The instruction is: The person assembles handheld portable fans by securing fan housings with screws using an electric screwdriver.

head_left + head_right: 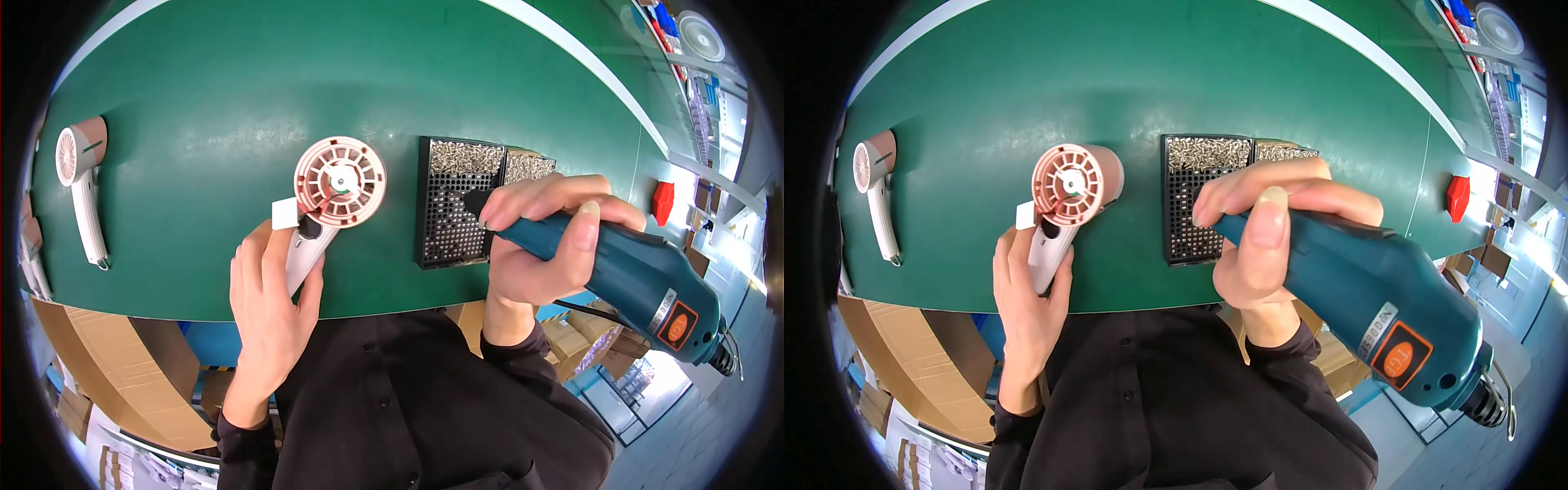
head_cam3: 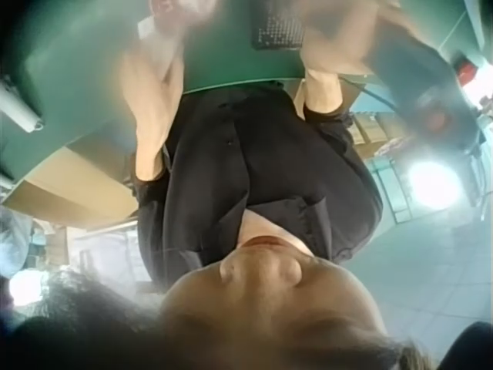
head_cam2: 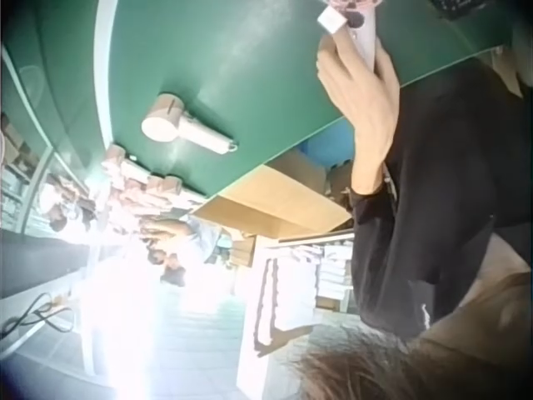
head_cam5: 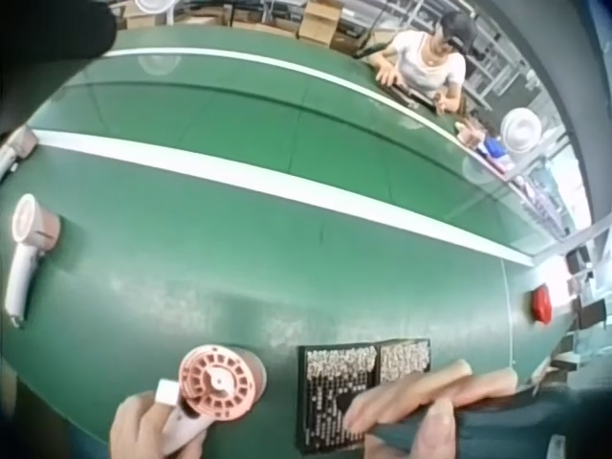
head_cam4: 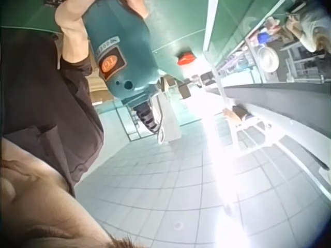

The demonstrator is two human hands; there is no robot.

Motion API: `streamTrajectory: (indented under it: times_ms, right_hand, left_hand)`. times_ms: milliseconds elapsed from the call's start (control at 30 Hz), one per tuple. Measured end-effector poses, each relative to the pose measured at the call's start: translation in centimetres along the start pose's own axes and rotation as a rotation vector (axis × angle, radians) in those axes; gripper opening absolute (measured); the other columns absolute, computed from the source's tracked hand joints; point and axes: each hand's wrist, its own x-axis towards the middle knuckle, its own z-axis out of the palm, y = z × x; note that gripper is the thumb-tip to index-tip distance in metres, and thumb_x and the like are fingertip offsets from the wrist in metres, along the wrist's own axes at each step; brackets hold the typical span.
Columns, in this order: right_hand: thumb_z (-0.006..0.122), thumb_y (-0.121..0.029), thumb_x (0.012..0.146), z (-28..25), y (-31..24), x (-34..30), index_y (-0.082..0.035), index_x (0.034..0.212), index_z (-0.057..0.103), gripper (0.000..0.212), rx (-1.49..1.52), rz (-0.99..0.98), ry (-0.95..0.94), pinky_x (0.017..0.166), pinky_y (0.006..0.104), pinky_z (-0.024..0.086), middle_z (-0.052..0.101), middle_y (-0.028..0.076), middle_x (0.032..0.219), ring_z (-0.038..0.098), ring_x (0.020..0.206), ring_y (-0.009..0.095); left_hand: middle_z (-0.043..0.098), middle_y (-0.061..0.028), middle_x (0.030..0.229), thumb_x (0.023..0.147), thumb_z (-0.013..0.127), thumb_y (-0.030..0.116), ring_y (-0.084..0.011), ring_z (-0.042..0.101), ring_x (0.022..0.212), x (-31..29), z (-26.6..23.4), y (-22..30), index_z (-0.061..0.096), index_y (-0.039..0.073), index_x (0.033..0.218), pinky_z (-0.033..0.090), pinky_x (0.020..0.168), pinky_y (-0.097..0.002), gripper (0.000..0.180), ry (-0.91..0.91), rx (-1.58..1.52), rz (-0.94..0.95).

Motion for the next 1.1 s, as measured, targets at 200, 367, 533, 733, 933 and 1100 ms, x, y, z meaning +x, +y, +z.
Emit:
streamTrajectory:
  times_ms: [200,367,533,733,933,1100]
  right_hand:
    - [0.056,-0.011,0.09,0.1,-0.4,-0.2,-0.005,0.105,0.034,0.028,0.015,0.01,-0.015,0.043,0.0392,0.053,0.053,0.018,0.072,0.053,0.046,0.023]
    - [0.049,-0.01,0.092,0.1,-2.0,-0.1,-0.007,0.108,0.037,0.021,0.107,0.021,0.106,0.039,0.0387,0.051,0.052,0.016,0.071,0.051,0.043,0.024]
    - [0.042,-0.019,0.098,0.4,-5.3,-0.7,-0.008,0.11,0.036,0.016,0.181,-0.001,0.03,0.04,0.041,0.049,0.047,0.016,0.075,0.051,0.044,0.027]
    - [0.042,-0.024,0.096,2.3,-6.8,-1.9,-0.003,0.113,0.04,0.027,0.142,-0.067,-0.231,0.035,0.0388,0.046,0.047,0.014,0.077,0.044,0.04,0.023]
    - [0.043,-0.022,0.096,2.7,-6.4,-2.2,-0.004,0.114,0.037,0.026,0.108,-0.029,-0.323,0.036,0.0403,0.048,0.048,0.016,0.079,0.047,0.04,0.024]
    - [0.044,-0.021,0.097,3.0,-6.5,-2.6,-0.005,0.114,0.037,0.025,0.03,0.03,-0.328,0.038,0.04,0.049,0.048,0.016,0.079,0.049,0.042,0.025]
  left_hand:
    - [0.058,-0.0159,0.113,0.072,0.076,0.002,-0.0324,0.056,0.089,-0.3,0.1,-0.3,0.044,0.0,0.128,0.044,0.076,-0.0409,0.064,0.003,-0.068,-0.005]
    - [0.057,-0.0128,0.11,0.074,0.075,0.003,-0.0294,0.054,0.087,-0.5,-0.3,0.3,0.045,0.003,0.136,0.044,0.075,-0.0386,0.068,-0.031,-0.09,0.002]
    - [0.053,-0.0078,0.101,0.075,0.071,0.005,-0.0242,0.05,0.081,-1.0,-0.5,1.1,0.055,0.025,0.135,0.042,0.071,-0.0352,0.065,-0.105,-0.017,0.086]
    - [0.051,-0.0095,0.098,0.073,0.069,0.001,-0.0238,0.048,0.076,-1.6,-0.2,1.4,0.055,0.024,0.136,0.041,0.068,-0.0339,0.067,-0.096,-0.014,0.138]
    - [0.051,-0.0098,0.098,0.072,0.067,0.0,-0.0239,0.048,0.075,-1.7,-0.2,1.1,0.054,0.022,0.136,0.041,0.068,-0.0337,0.069,-0.092,-0.013,0.152]
    - [0.051,-0.0097,0.097,0.072,0.066,0.0,-0.024,0.048,0.075,-1.7,-0.4,1.2,0.053,0.023,0.137,0.041,0.067,-0.0338,0.071,-0.112,-0.014,0.151]
